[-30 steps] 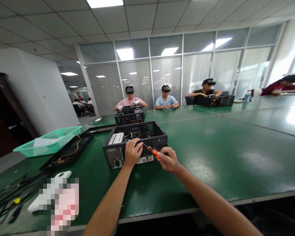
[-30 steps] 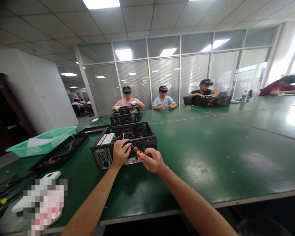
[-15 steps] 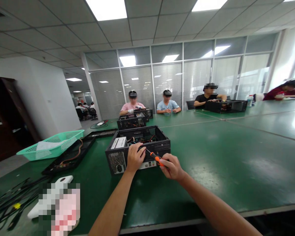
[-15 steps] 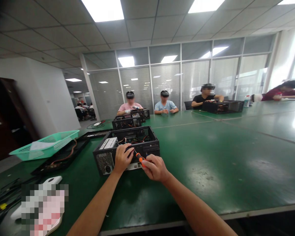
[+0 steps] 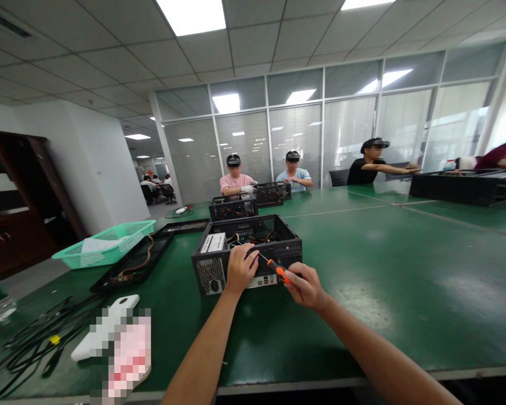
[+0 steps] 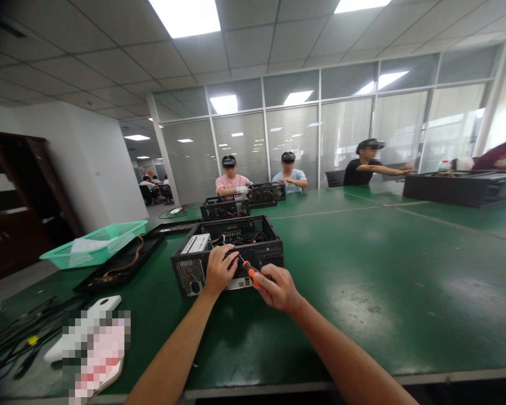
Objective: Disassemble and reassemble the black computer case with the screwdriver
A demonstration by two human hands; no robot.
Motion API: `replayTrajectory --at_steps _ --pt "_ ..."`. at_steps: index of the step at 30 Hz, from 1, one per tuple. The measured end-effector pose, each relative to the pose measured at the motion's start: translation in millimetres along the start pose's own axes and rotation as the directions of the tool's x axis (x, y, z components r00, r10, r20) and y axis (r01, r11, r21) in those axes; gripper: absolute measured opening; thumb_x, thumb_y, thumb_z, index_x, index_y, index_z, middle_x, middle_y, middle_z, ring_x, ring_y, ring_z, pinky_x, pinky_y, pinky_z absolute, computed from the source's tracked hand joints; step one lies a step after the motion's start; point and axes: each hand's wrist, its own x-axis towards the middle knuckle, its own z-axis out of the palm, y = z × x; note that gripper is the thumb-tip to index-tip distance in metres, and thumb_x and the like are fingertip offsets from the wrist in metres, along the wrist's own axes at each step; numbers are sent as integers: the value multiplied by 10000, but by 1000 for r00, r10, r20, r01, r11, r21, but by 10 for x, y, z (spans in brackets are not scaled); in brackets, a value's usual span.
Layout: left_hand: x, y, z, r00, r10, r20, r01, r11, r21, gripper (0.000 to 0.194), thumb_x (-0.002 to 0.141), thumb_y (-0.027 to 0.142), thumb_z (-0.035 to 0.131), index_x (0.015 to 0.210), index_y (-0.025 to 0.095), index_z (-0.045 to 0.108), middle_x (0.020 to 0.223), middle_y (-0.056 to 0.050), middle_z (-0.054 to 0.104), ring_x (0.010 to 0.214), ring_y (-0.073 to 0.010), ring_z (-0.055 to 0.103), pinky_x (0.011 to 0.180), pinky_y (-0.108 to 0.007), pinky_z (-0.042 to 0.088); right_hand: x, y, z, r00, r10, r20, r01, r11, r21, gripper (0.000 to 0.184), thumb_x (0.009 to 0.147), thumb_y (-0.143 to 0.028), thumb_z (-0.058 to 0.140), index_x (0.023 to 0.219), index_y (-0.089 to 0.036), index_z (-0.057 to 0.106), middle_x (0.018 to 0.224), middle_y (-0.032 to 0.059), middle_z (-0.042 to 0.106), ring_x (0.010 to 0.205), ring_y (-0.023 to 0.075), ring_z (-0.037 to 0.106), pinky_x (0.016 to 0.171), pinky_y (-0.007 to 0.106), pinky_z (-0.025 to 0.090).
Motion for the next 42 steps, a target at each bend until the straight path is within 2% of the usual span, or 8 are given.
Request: replayTrajectory --at_steps 4,9,15,21,27,33,38,42 --pt "-5 1 11 1000 -12 -4 12 1000 0 213 833 153 500 1020 198 592 1116 -96 581 1085 -226 525 926 -449 406 13 7 2 999 -41 23 41 999 2 357 792 -228 581 1115 -214 431 671 -13 481 566 114 443 520 232 352" --pt "-3 3 10 1000 -11 -8 11 1000 -8 219 831 156 506 1029 201 588 1123 -98 579 1083 -231 525 919 -456 409 29 3 -3 994 -63 91 65 998 -17 285 836 -216 522 1114 -182 471 666 -5 509 549 105 440 514 233 328" --pt "-1 8 -7 1000 -10 11 10 1000 -8 225 830 157 505 1036 199 585 1129 -100 575 1095 -232 517 925 -455 408 43 -16 -22 994 -57 94 60 998 -33 245 823 -240 546 1050 -160 500 600 -26 483 494 100 411 485 240 289" --pt "3 6 -4 1000 -9 9 9 1000 -4 223 830 158 504 1032 202 589 1125 -98 578 1094 -227 521 932 -453 408 35 -6 -8 996 -24 89 24 1000 6 185 844 -257 511 1003 -163 513 615 -17 517 497 98 450 493 230 323" --pt "1 8 -10 1000 -11 15 11 1000 4 235 826 157 501 1038 207 592 1125 -99 578 1096 -229 522 925 -455 417 8 24 8 999 29 22 -28 999 -22 209 825 -307 560 964 -167 491 611 -13 522 497 103 449 497 231 343" --pt "-9 1 -1 1000 -13 16 13 1000 9 233 824 156 499 1032 209 591 1129 -96 573 1095 -227 515 931 -453 405 27 9 1 996 -8 85 12 999 -42 217 864 -269 491 1055 -167 509 689 17 553 576 112 494 514 227 354" --pt "-7 -2 0 1000 -12 22 12 1000 7 233 824 156 499 1034 206 587 1138 -95 565 1103 -228 506 938 -449 393 28 -8 -5 996 3 88 3 998 -68 198 817 -322 567 931 -164 534 574 -31 467 478 89 405 478 230 309" --pt "-4 -2 -4 1000 -11 21 11 1000 7 232 822 156 501 1031 206 587 1131 -97 569 1093 -232 515 931 -454 398 26 4 -3 997 -11 75 15 998 -58 219 839 -268 527 1031 -165 510 640 -6 512 529 99 445 494 227 327"
